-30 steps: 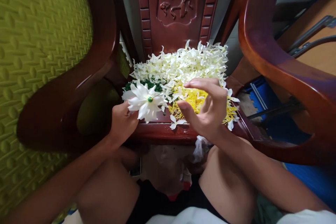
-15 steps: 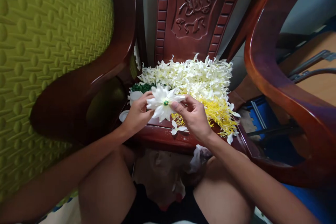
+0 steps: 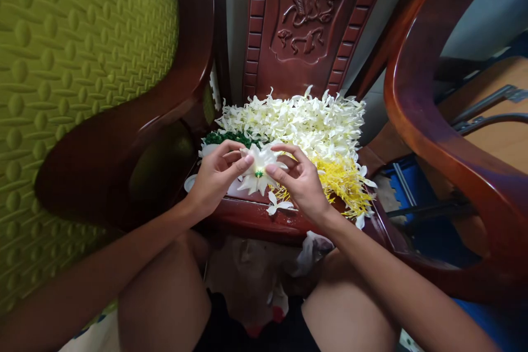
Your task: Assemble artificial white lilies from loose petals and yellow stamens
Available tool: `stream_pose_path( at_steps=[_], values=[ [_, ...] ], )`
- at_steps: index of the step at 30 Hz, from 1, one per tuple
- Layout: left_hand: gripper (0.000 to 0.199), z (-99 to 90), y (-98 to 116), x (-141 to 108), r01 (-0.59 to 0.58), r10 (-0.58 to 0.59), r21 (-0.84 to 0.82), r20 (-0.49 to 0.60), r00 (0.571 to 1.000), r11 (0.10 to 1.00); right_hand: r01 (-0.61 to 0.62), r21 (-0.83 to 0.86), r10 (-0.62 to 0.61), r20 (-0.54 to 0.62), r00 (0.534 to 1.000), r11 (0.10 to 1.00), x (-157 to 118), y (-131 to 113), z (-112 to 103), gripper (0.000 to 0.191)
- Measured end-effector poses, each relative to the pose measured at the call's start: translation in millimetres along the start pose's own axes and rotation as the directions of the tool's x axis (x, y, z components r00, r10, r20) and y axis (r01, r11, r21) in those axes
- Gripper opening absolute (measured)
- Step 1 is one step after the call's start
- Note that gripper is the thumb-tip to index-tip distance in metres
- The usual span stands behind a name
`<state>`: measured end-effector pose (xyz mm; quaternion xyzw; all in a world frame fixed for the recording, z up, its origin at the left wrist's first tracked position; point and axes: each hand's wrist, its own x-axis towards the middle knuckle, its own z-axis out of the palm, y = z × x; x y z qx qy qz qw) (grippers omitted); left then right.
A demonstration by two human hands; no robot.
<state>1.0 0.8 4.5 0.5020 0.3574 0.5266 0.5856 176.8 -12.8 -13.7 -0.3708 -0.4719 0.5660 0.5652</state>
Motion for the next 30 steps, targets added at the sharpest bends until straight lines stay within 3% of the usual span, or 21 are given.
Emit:
stream_pose_path(
  at_steps=[8, 17, 24, 30],
  values=[
    [0.028, -0.2, 5.1, 0.4, 0.101, -0.101, -0.093, 0.013, 0.995, 0.991, 0.031, 0.106, -0.021, -0.092, 0.996, 0.994, 3.1, 6.2, -1.5, 0.030],
    [0.027, -3.3, -0.5, 0.3, 0.019, -0.012, 0.116, -0.059, 0.998, 0.993, 0.038, 0.026, -0.036, -0.057, 0.998, 0.999, 1.2, 2.2, -0.4, 0.031],
    [0.026, 1.7, 2.5, 2.5, 0.103, -0.105, -0.077, -0.020, 0.994, 0.992, 0.046, 0.094, -0.034, -0.128, 0.991, 0.994, 2.0, 4.1, 1.1, 0.032],
    [0.030, 2.3, 1.6, 3.0, 0.017, -0.019, -0.032, -0.070, 0.997, 0.999, 0.045, 0.091, -0.034, -0.119, 0.992, 0.995, 0.2, 2.8, 1.7, 0.032]
  ],
)
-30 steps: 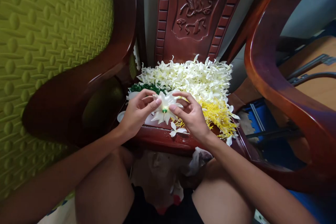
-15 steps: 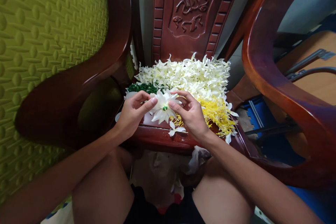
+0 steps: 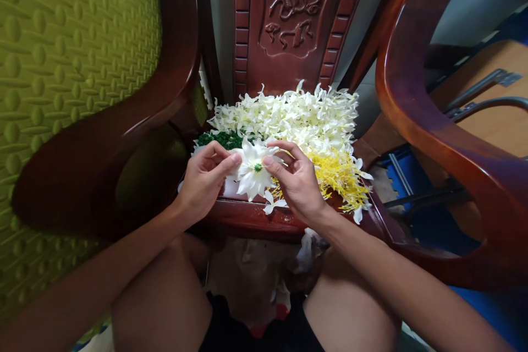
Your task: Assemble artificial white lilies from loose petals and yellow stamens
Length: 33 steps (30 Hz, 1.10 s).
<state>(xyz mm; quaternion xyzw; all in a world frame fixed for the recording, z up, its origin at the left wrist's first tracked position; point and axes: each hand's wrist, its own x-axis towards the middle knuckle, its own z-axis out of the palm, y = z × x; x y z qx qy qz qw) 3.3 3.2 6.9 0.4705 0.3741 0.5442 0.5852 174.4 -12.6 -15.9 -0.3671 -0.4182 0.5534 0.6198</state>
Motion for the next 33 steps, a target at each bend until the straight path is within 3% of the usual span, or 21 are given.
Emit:
stream_pose_path(
  at_steps=[6, 12, 15, 17, 20, 21, 23, 26, 30, 33],
  values=[
    [0.029, 0.4, 1, 1, 0.042, -0.042, -0.010, -0.003, 0.999, 0.999, 0.047, -0.062, -0.045, 0.033, 0.998, 0.997, -1, -3, -1, 0.033],
    [0.038, 3.3, 5, 2, 0.157, -0.152, -0.061, 0.075, 0.985, 0.986, 0.074, -0.199, -0.064, 0.056, 0.996, 0.977, 2, -4, -3, 0.033],
    [0.035, 2.0, 6, 4, 0.196, -0.191, -0.097, 0.050, 0.980, 0.976, 0.211, -0.366, -0.183, 0.110, 0.977, 0.906, 4, -7, -12, 0.032],
    [0.032, 0.8, 7, 5, 0.233, -0.233, -0.139, 0.010, 0.972, 0.963, 0.415, -0.493, -0.336, 0.244, 0.910, 0.765, 5, -11, -21, 0.031],
    [0.031, 0.8, 9, 6, 0.286, -0.294, -0.187, -0.015, 0.956, 0.940, 0.713, -0.564, -0.438, 0.563, 0.701, 0.416, 10, -15, -33, 0.047],
    [0.031, 1.5, 9, 5, 0.300, -0.307, -0.200, -0.008, 0.952, 0.933, 0.766, -0.558, -0.436, 0.631, 0.642, 0.319, 12, -15, -36, 0.051],
    [0.029, 3.1, 9, 5, 0.322, -0.327, -0.227, 0.019, 0.945, 0.919, 0.806, -0.558, -0.443, 0.682, 0.582, 0.200, 14, -15, -39, 0.051],
    [0.020, 3.2, 9, 5, 0.353, -0.356, -0.279, 0.040, 0.934, 0.893, 0.800, -0.584, -0.482, 0.666, 0.570, 0.138, 15, -13, -38, 0.040],
    [0.016, -0.6, 2, 4, 0.393, -0.395, -0.291, 0.055, 0.917, 0.872, 0.735, -0.645, -0.582, 0.522, 0.623, 0.209, 12, -13, -37, 0.027],
    [0.021, 1.8, -6, 1, 0.393, -0.380, -0.133, 0.116, 0.918, 0.910, 0.655, -0.712, -0.657, 0.370, 0.657, 0.254, 11, -13, -34, 0.014]
  ],
)
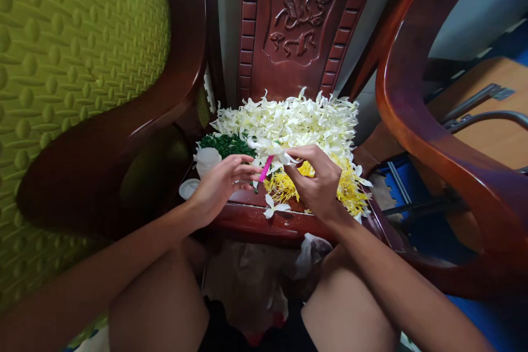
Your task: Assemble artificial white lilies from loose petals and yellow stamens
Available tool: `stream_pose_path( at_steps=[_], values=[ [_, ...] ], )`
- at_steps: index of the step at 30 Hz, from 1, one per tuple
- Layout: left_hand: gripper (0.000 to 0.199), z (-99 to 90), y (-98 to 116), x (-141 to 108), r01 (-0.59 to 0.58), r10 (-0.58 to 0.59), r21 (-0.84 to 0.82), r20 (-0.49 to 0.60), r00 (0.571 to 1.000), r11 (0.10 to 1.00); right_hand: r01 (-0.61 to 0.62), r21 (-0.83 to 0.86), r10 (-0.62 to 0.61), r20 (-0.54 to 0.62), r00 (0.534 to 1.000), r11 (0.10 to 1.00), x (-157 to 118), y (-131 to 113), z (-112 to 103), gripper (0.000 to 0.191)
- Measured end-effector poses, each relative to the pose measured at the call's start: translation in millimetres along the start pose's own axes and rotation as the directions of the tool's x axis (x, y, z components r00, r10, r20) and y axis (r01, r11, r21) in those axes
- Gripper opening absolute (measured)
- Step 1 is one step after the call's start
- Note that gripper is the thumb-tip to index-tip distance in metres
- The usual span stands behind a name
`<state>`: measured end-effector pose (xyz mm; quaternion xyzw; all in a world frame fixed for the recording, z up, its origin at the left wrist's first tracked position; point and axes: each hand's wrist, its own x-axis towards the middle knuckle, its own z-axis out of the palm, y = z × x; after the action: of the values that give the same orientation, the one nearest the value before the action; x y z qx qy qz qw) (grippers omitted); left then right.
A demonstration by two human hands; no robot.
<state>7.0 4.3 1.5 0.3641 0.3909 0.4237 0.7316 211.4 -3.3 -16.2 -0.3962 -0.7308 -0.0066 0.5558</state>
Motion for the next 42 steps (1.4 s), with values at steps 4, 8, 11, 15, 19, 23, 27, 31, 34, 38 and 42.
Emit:
stream_pose_path(
  at_steps=[4, 8, 11, 15, 19, 23, 27, 31, 34, 38, 42],
  values=[
    [0.030, 11.7, -9, -2, -0.045, 0.005, 0.260, 0.153, 0.988, 0.965, -0.043, -0.046, 0.041, -0.043, 0.998, 0.998, -2, -3, 5, 0.008],
    [0.035, 20.9, -10, -2, -0.135, 0.082, 0.305, 0.179, 0.980, 0.943, 0.011, -0.079, -0.010, 0.004, 1.000, 0.997, -6, -4, 10, 0.010],
    [0.042, 23.2, -8, -2, -0.132, 0.076, 0.314, 0.185, 0.980, 0.940, 0.028, -0.078, -0.026, 0.026, 0.999, 0.997, -8, -3, 11, 0.015],
    [0.046, 26.1, -9, -2, -0.099, 0.011, 0.412, 0.210, 0.978, 0.906, 0.127, -0.128, -0.116, 0.094, 0.989, 0.984, -5, 2, 6, 0.014],
    [0.046, 29.3, -12, -6, -0.056, -0.054, 0.455, 0.226, 0.973, 0.889, 0.125, -0.222, -0.097, 0.132, 0.987, 0.967, 5, 11, 0, 0.008],
    [0.045, 24.9, -10, -12, -0.061, -0.071, 0.485, 0.249, 0.966, 0.872, -0.220, -0.109, 0.203, -0.143, 0.969, 0.969, 17, 23, -8, 0.005],
    [0.039, 12.8, -1, -9, -0.231, 0.188, 0.425, 0.141, 0.972, 0.875, -0.535, 0.274, 0.583, -0.137, 0.801, 0.799, 19, 35, -15, 0.017],
    [0.034, 7.0, 4, -1, -0.262, 0.280, 0.288, -0.021, 0.960, 0.921, -0.659, 0.536, 0.701, 0.163, 0.695, 0.528, 10, 33, -9, 0.020],
    [0.035, 11.0, 4, 1, -0.223, 0.238, 0.212, -0.050, 0.970, 0.951, -0.709, 0.586, 0.679, 0.335, 0.653, 0.393, 4, 18, 0, 0.024],
    [0.038, 18.1, 1, 0, -0.205, 0.218, 0.160, -0.069, 0.973, 0.966, -0.756, 0.571, 0.665, 0.433, 0.608, 0.319, 1, -1, 8, 0.031],
    [0.040, 19.8, 0, 0, -0.237, 0.247, 0.145, -0.054, 0.968, 0.961, -0.765, 0.543, 0.667, 0.431, 0.608, 0.346, 5, -10, 4, 0.037]
  ],
)
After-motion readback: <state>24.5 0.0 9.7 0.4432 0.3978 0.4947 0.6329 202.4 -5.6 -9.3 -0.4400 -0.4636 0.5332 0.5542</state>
